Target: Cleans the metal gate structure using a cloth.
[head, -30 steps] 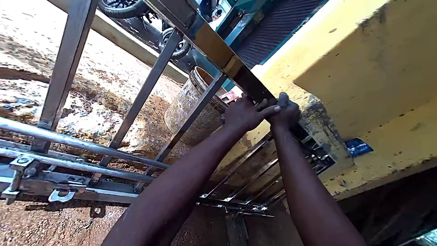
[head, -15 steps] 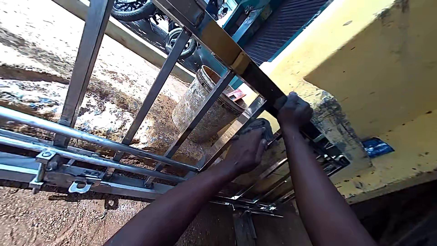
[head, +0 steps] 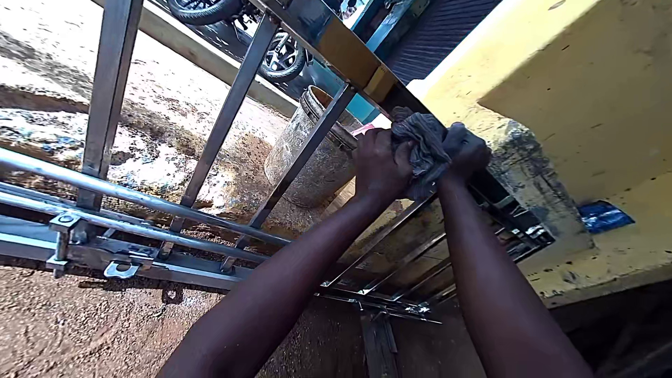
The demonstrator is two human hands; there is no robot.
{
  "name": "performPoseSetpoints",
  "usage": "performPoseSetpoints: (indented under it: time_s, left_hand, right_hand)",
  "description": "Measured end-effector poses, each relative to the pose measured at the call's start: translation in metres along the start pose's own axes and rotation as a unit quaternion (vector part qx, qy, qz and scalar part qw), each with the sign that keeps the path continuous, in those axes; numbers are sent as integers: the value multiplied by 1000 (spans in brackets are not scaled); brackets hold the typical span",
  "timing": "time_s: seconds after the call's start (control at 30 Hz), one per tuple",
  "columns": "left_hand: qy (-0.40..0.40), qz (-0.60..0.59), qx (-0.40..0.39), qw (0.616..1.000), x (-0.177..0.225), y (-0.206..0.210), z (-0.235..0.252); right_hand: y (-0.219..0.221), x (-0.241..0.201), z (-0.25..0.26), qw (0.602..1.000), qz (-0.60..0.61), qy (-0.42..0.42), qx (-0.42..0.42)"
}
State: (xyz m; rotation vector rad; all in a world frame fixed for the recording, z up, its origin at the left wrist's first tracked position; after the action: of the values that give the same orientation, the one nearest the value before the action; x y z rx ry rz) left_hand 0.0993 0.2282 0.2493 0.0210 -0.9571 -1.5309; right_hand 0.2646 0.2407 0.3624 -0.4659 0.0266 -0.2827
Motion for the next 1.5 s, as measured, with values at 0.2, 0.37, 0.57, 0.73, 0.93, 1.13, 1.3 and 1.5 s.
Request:
performPoseSetpoints:
  time_s: [0.2,0.37,0.57,0.73,0.93,1.13,1.3,1.5]
  left_hand:
    - [-107,96,-38,989,-38,-41,3]
    - [-69,99,-142,982,-29,-22,-23]
    - [-74,89,-222,968,-36,0,-25]
    - [4,130,-231,964,-18,12,-4]
    - [87,158,-207,962,-32,-44,-75]
    - [21,290,-284,914,-59,-70,-123]
    - [-32,185,-220,957,-22,5,-32]
    - [10,194,-122,973,-29,-15,-64]
  right_hand:
    - [2,0,1,1000,1,-7,9]
    - [2,-1,0,998,20,-20,54]
    - [2,-1,1,998,8,-3,60]
    - [-2,-2,-2,999,11,10,49]
    - [-1,-3,0,999,13,47,2]
    - [-3,-7,-3,998,15,63,-20]
    - [-2,-2,-1,997,16,72,-29]
    - [3,2,1,995,39,95,-11]
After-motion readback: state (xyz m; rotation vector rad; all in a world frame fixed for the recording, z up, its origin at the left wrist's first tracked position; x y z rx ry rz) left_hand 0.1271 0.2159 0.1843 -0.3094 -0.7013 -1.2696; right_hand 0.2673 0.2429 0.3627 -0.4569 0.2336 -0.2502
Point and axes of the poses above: each hand's wrist, its own z-axis towards the middle knuckle, its own y-axis out of the palm, x = y × z, the point moved 8 cm from there along z, towards the middle knuckle, and after that the axes turned 15 degrees about -z, right-handed, at the moved point
